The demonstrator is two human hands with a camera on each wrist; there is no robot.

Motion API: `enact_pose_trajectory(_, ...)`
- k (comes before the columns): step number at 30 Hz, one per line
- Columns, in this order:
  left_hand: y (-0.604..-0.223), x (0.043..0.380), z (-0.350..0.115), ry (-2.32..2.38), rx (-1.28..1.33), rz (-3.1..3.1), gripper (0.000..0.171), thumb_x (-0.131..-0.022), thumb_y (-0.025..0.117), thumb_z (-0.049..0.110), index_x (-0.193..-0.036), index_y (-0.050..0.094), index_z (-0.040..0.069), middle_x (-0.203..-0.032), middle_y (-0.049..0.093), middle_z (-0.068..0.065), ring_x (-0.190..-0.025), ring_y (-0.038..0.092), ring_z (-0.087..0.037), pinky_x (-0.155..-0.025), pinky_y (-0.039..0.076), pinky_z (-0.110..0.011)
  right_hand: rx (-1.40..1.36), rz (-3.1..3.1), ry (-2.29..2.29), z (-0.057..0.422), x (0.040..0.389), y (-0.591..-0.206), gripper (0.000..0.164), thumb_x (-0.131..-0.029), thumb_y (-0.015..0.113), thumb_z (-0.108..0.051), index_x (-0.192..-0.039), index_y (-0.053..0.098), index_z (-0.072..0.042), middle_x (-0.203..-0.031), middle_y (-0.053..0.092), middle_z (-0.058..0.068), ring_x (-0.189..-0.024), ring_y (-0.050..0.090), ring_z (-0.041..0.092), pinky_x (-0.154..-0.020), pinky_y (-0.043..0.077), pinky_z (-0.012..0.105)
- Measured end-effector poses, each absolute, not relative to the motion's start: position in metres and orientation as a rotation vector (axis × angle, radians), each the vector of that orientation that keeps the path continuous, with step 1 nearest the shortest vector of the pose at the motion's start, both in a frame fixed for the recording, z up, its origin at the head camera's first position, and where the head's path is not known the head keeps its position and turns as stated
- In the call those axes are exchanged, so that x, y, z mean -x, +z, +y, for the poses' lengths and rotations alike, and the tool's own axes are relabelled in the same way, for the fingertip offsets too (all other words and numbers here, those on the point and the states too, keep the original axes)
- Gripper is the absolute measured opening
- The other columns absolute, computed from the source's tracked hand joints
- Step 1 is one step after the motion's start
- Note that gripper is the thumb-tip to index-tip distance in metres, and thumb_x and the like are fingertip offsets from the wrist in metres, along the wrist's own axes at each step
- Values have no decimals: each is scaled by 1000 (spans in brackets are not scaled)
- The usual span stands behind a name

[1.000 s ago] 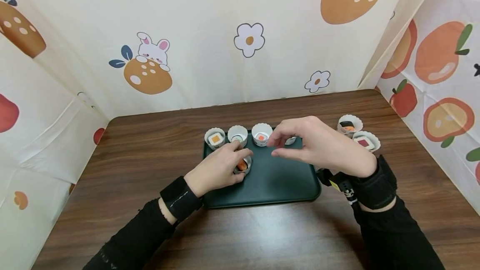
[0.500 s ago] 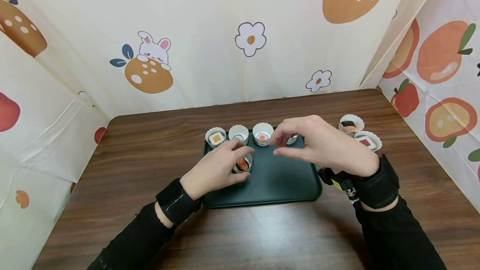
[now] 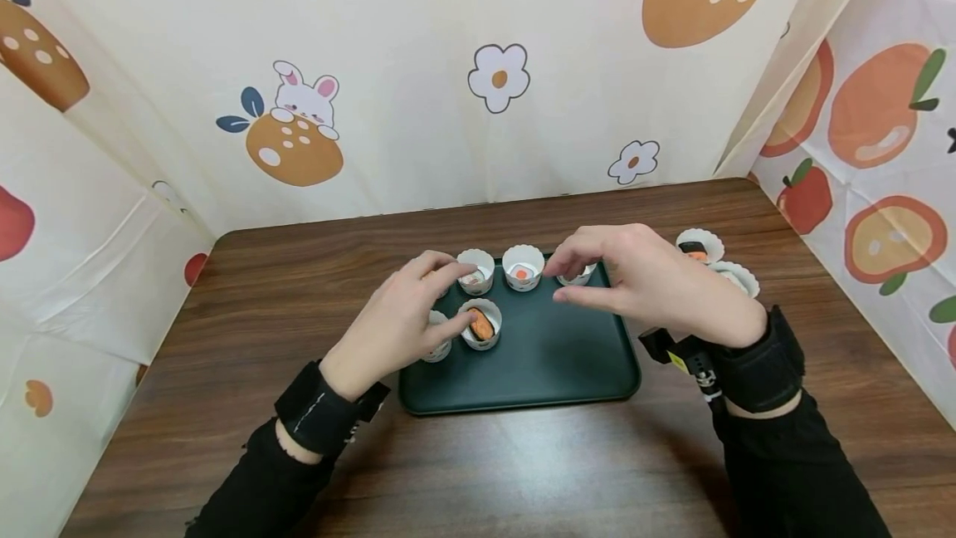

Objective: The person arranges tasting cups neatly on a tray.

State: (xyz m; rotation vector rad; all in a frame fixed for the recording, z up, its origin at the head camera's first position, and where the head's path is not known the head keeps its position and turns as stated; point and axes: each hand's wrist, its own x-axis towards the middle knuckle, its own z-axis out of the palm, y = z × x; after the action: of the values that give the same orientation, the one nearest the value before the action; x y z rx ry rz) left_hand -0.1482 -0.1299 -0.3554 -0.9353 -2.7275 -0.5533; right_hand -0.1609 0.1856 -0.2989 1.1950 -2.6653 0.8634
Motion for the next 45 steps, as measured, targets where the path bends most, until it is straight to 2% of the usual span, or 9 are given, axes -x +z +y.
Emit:
enact_pose_trajectory(7, -346, 149, -147, -622, 795, -2752, 57, -94, 86, 31, -145, 66, 14, -138, 64, -10, -111, 70, -27, -90, 61, -46, -1160, -2634, 858, 190, 163, -300, 25, -88, 90, -16, -109, 78, -23, -104, 77, -14, -93, 72, 2, -79, 58, 28)
enact_pose_trajectory(15, -341, 151, -159, -644, 717, -2749, 58, -95, 84, 30, -148, 64, 15, -140, 64, -11, -89, 64, -23, -75, 56, -39, -1108, -2668, 818, 197, 167, -301, 32, -87, 90, -11, -114, 78, -22, -111, 77, -11, -96, 71, 2, -81, 59, 27)
enact_pose_trajectory(22, -339, 153, -162, -666, 665, -2766, 65, -96, 83, 31, -154, 58, 15, -154, 60, -14, -130, 67, -33, -104, 58, -55, -926, -2827, 788, 212, 170, -298, 34, -92, 87, -23, -124, 75, -25, -121, 74, -6, -111, 69, 13, -94, 58, 43)
enact_pose_trajectory(27, -339, 154, -163, -649, 661, -2774, 69, -96, 83, 32, -157, 55, 18, -158, 56, -16, -133, 66, -38, -103, 58, -59, -823, -2890, 829, 225, 178, -300, 41, -92, 87, -23, -130, 73, -20, -129, 73, 2, -118, 69, 23, -100, 56, 50)
enact_pose_trajectory(34, -338, 155, -169, -704, 685, -2775, 69, -96, 84, 27, -157, 54, 15, -158, 54, -18, -136, 63, -40, -107, 55, -60, -681, -2910, 832, 245, 187, -301, 42, -94, 85, -23, -134, 71, -18, -132, 73, 6, -121, 70, 28, -95, 49, 17)
enact_pose_trajectory(36, -337, 154, -171, -710, 684, -2783, 69, -96, 83, 26, -158, 54, 15, -158, 54, -18, -138, 61, -41, -108, 54, -61, -634, -2930, 843, 253, 188, -302, 43, -96, 84, -28, -136, 70, -19, -134, 72, 6, -124, 69, 29, -93, 46, 14)
enact_pose_trajectory(38, -337, 154, -173, -710, 678, -2791, 70, -96, 83, 26, -158, 53, 16, -158, 53, -18, -138, 61, -41, -108, 54, -62, -580, -2953, 858, 260, 190, -303, 46, -96, 83, -32, -138, 68, -18, -137, 71, 8, -127, 66, 31, -99, 49, 23)
enact_pose_trajectory(43, -336, 153, -176, -703, 676, -2794, 71, -95, 84, 25, -159, 53, 18, -158, 54, -17, -138, 61, -41, -107, 54, -62, -462, -3020, 834, 279, 200, -310, 57, -98, 81, -36, -145, 61, -11, -144, 65, 20, -134, 59, 41, -106, 48, 63)
enact_pose_trajectory(45, -335, 153, -177, -700, 672, -2794, 71, -95, 84, 25, -158, 53, 18, -158, 54, -16, -138, 61, -40, -107, 54, -61, -430, -3046, 820, 286, 205, -315, 60, -98, 80, -36, -147, 59, -8, -146, 62, 25, -136, 55, 45, -106, 46, 67)
